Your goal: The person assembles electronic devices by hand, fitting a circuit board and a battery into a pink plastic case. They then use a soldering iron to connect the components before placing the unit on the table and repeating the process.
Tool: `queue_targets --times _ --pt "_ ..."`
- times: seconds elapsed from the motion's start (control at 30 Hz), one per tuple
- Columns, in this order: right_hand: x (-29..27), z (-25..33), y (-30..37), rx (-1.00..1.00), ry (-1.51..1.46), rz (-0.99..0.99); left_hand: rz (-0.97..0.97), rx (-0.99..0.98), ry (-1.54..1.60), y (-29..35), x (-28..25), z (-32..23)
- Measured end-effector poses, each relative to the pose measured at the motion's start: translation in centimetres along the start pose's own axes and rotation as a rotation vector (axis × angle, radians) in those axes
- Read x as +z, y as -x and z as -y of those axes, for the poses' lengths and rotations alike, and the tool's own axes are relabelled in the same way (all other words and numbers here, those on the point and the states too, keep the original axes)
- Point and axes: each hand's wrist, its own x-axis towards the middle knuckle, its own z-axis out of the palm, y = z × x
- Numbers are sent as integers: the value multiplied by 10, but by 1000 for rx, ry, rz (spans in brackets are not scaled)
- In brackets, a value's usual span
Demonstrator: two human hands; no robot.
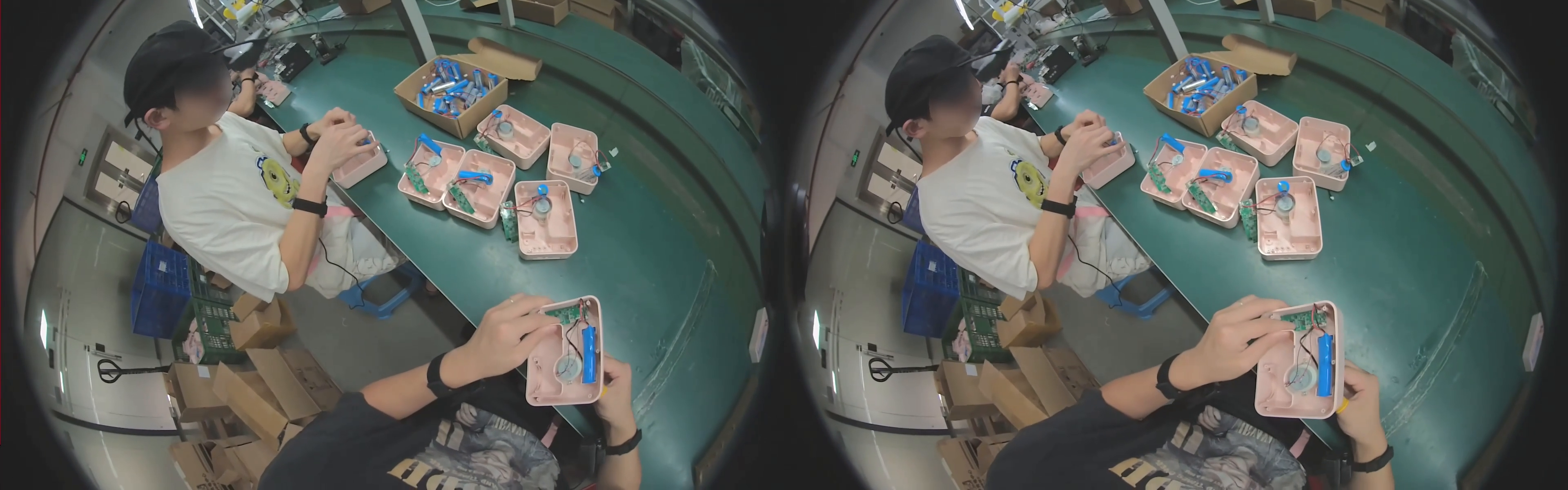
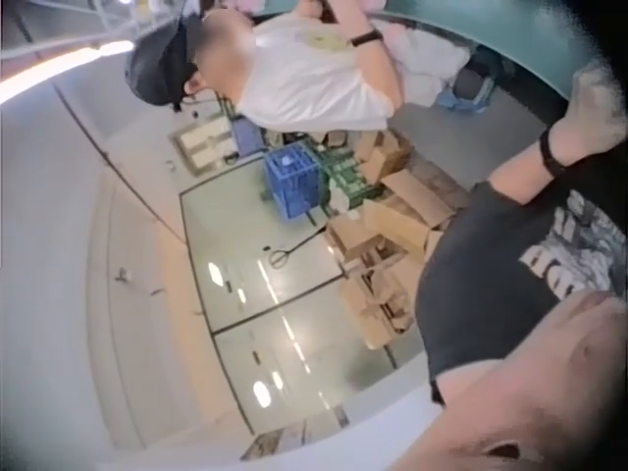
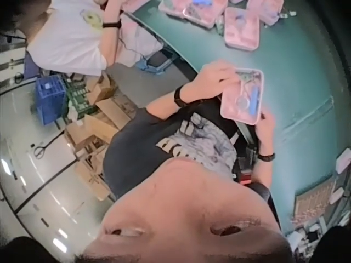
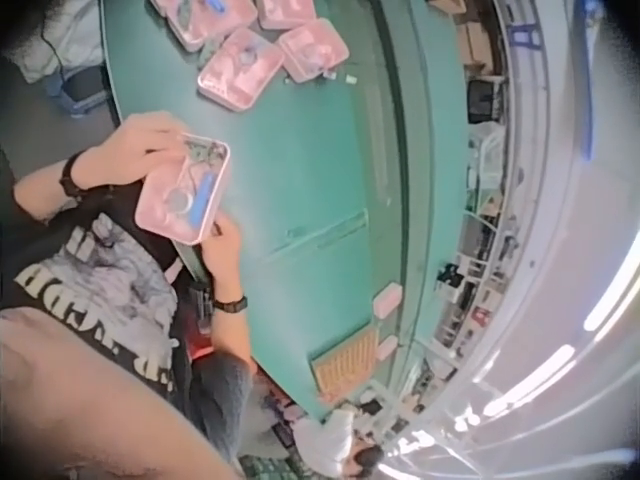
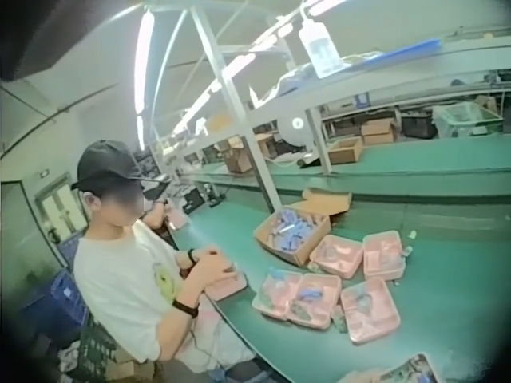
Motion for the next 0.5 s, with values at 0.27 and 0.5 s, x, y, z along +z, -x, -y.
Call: queue_targets --times 0.27,0.5 --pt "-10 -27 -22 245 -730 351 71 53 -38 -10 -15 0" --pt "-12 -36 -26 206 -699 340 145 16 -35 -17 -6 0"
